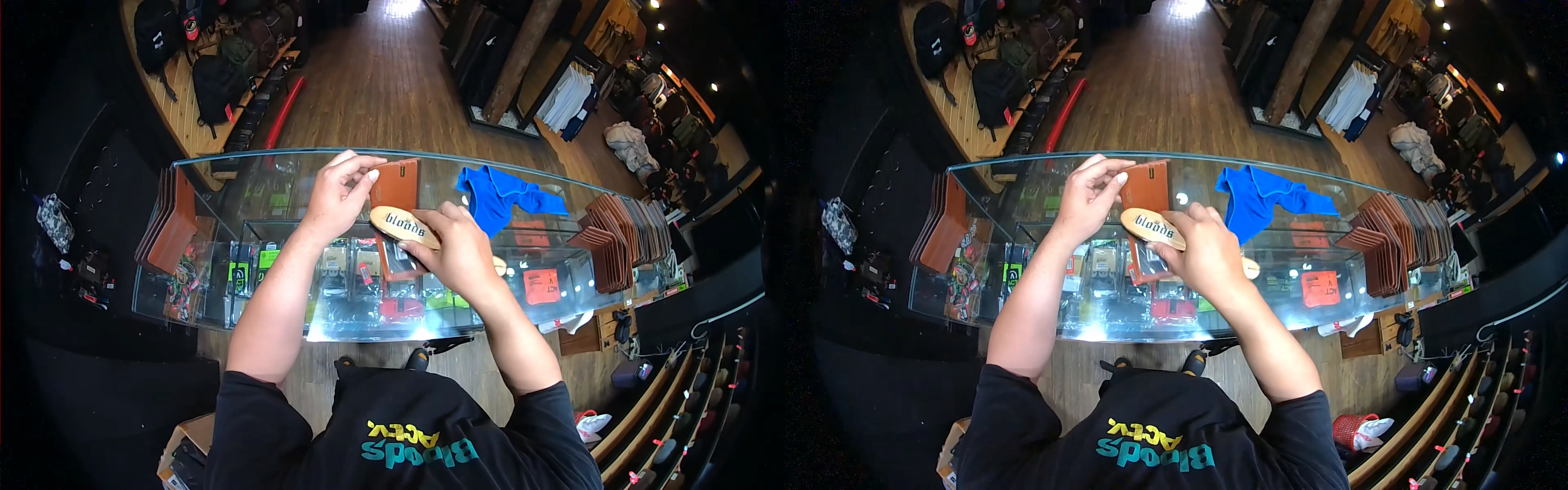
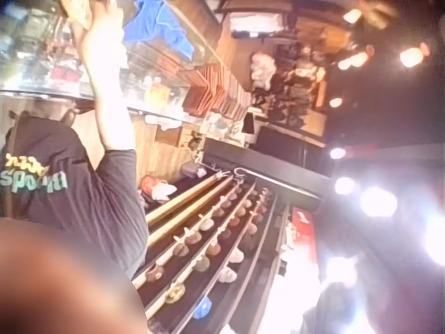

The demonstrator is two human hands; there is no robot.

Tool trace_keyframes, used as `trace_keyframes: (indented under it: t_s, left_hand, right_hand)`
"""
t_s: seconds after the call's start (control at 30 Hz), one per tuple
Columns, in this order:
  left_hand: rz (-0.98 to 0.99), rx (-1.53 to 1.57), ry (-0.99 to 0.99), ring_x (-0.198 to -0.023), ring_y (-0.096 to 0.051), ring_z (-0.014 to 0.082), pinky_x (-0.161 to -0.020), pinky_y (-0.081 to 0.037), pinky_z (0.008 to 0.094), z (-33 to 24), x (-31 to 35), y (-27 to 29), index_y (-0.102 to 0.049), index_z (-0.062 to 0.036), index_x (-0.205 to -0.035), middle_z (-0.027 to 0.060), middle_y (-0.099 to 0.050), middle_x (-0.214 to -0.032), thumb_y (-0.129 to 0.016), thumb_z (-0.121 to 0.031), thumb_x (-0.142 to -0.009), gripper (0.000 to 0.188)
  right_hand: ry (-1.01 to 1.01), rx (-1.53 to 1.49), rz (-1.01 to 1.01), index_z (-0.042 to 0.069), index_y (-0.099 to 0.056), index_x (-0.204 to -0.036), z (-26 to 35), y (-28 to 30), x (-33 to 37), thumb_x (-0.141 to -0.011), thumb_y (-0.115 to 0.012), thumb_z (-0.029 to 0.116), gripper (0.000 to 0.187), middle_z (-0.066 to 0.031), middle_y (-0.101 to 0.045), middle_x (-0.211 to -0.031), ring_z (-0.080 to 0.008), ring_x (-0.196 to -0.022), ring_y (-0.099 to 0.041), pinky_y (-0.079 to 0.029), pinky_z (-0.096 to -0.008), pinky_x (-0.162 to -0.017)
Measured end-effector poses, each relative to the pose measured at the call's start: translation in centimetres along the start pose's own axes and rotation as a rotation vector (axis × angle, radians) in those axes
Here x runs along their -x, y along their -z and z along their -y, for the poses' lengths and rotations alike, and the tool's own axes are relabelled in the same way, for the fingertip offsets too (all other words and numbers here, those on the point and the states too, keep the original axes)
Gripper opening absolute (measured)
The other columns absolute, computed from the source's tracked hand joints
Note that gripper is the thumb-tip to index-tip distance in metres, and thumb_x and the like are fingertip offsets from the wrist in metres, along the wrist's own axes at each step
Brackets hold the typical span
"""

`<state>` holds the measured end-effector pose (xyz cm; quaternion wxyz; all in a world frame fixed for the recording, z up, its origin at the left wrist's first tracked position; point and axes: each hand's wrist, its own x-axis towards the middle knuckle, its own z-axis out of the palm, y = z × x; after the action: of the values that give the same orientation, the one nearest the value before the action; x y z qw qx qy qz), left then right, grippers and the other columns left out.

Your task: The person is using a brush to clean various leather wallets on a display counter.

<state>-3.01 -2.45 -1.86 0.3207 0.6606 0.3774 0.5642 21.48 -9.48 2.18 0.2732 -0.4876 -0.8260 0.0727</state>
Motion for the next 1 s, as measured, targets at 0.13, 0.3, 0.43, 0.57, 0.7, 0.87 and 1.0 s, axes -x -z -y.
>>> trace_keyframes:
  t_s: [0.13, 0.3, 0.43, 0.57, 0.7, 0.87, 1.0]
  left_hand:
    - [-0.047, 0.029, 0.069, -0.098, -0.073, 0.0141, -0.083, -0.060, 0.0293, -0.6, 0.1, -0.2, -0.076, 0.0041, -0.126, 0.0092, -0.069, -0.113, -0.067, 0.003, -0.106, 0.022]
    - [-0.034, -0.094, -0.024, -0.094, -0.072, 0.0135, -0.079, -0.059, 0.0281, -0.1, 0.1, -0.5, -0.075, 0.0041, -0.126, 0.0085, -0.070, -0.110, -0.068, 0.001, -0.106, 0.022]
    - [-0.016, -0.088, -0.061, -0.094, -0.072, 0.0132, -0.078, -0.058, 0.0272, -0.3, 0.1, -0.7, -0.075, 0.0037, -0.126, 0.0083, -0.069, -0.108, -0.068, 0.000, -0.107, 0.021]
    - [-0.033, -0.109, -0.025, -0.095, -0.071, 0.0129, -0.077, -0.058, 0.0264, -1.0, 0.3, -0.2, -0.075, 0.0034, -0.126, 0.0078, -0.068, -0.108, -0.068, 0.000, -0.107, 0.021]
    - [0.002, -0.138, -0.067, -0.095, -0.071, 0.0124, -0.075, -0.059, 0.0256, -1.0, 0.3, -0.4, -0.075, 0.0033, -0.127, 0.0071, -0.067, -0.108, -0.068, 0.000, -0.107, 0.022]
    - [0.025, -0.097, -0.056, -0.092, -0.069, 0.0107, -0.076, -0.058, 0.0251, -1.4, 0.6, -0.7, -0.076, 0.0034, -0.126, 0.0056, -0.065, -0.107, -0.068, 0.001, -0.107, 0.021]
    - [0.047, -0.103, -0.046, -0.092, -0.068, 0.0103, -0.077, -0.058, 0.0250, -1.1, 0.6, -0.4, -0.076, 0.0040, -0.127, 0.0054, -0.064, -0.108, -0.067, 0.002, -0.107, 0.023]
  right_hand:
    - [-0.234, 0.290, -0.139, 0.005, -0.082, -0.117, -3.0, 0.8, 0.1, -0.084, -0.095, 0.034, 0.045, -0.0177, -0.076, -0.104, -0.0411, -0.098, -0.073, -0.060, -0.0515, -0.086]
    - [-0.020, 0.006, -0.146, -0.001, -0.080, -0.123, -1.3, 0.5, 1.2, -0.087, -0.094, 0.031, 0.050, -0.0192, -0.073, -0.101, -0.0409, -0.099, -0.072, -0.057, -0.0485, -0.088]
    - [-0.194, 0.134, -0.132, 0.002, -0.083, -0.122, -3.0, 0.1, 0.4, -0.087, -0.093, 0.036, 0.050, -0.0199, -0.074, -0.099, -0.0417, -0.095, -0.074, -0.059, -0.0495, -0.082]
    - [-0.118, 0.014, -0.177, 0.001, -0.082, -0.124, -3.4, 1.0, 0.3, -0.091, -0.092, 0.033, 0.048, -0.0193, -0.074, -0.098, -0.0385, -0.094, -0.072, -0.058, -0.0477, -0.084]
    - [-0.080, -0.040, -0.008, 0.002, -0.080, -0.126, -2.8, 0.6, 2.2, -0.091, -0.091, 0.038, 0.052, -0.0194, -0.074, -0.105, -0.0407, -0.104, -0.072, -0.058, -0.0511, -0.090]
    - [-0.097, -0.021, -0.202, 0.003, -0.078, -0.129, -4.0, 0.8, 2.5, -0.088, -0.092, 0.033, 0.052, -0.0174, -0.073, -0.107, -0.0399, -0.104, -0.071, -0.058, -0.0506, -0.091]
    - [-0.055, 0.070, -0.050, 0.009, -0.079, -0.132, -3.9, 0.9, 4.0, -0.089, -0.091, 0.039, 0.054, -0.0136, -0.072, -0.103, -0.0378, -0.104, -0.071, -0.060, -0.0491, -0.087]
